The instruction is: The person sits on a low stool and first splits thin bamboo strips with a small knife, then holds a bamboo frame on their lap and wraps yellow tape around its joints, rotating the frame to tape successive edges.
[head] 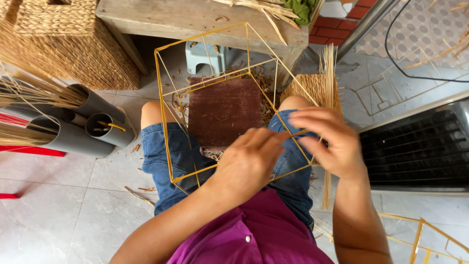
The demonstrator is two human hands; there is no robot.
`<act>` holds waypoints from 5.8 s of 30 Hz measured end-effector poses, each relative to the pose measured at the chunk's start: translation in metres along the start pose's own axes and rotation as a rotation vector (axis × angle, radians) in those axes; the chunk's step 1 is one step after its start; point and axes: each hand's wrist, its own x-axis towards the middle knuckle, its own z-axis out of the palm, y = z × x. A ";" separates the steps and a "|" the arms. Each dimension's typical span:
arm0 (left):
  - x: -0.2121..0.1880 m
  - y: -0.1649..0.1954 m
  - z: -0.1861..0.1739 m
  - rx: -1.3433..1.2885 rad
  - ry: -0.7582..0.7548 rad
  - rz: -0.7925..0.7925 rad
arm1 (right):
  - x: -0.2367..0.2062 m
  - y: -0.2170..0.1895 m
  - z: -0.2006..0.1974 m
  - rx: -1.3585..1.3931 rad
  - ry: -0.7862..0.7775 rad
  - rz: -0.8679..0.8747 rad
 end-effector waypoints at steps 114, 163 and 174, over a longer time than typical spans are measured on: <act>-0.193 -0.165 -0.157 -0.364 -0.079 -0.634 | -0.028 0.123 -0.100 -0.664 -0.011 0.241; -0.044 -0.084 -0.106 0.236 -0.221 -0.402 | 0.072 0.038 0.090 -0.386 -0.381 -0.413; -0.012 -0.079 -0.043 0.303 -0.308 -0.082 | 0.070 0.026 0.068 -0.452 -0.365 -0.162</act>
